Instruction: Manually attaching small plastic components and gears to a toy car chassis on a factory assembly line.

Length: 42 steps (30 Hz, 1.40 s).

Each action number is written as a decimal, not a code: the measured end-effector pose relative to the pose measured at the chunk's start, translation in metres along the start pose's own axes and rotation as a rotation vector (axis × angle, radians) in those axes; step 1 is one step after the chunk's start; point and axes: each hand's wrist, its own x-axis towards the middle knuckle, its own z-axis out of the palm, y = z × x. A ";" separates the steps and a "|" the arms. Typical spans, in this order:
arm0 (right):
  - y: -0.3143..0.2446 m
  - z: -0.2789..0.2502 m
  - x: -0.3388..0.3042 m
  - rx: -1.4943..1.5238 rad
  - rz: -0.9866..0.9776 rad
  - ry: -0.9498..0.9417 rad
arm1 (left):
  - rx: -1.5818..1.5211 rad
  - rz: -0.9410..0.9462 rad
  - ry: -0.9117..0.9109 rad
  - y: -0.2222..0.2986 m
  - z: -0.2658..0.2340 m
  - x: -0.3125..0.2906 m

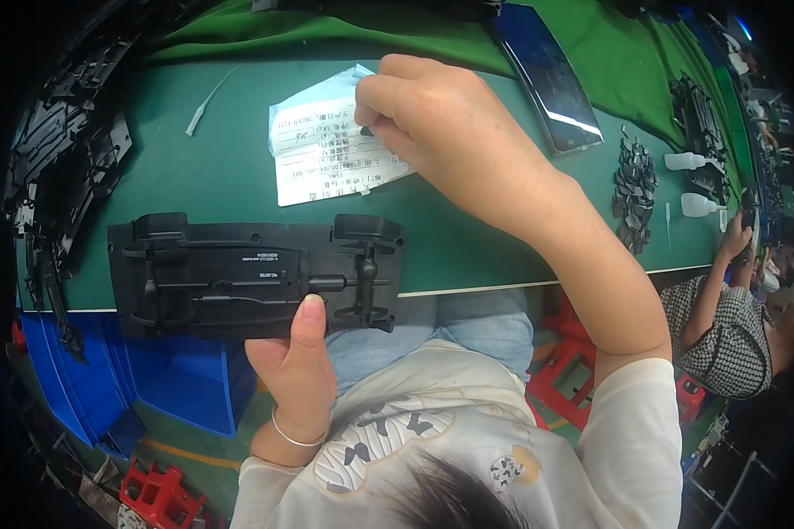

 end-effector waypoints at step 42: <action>-0.046 0.007 -0.092 0.739 0.257 0.301 | 0.399 0.206 -0.152 -0.001 0.024 -0.017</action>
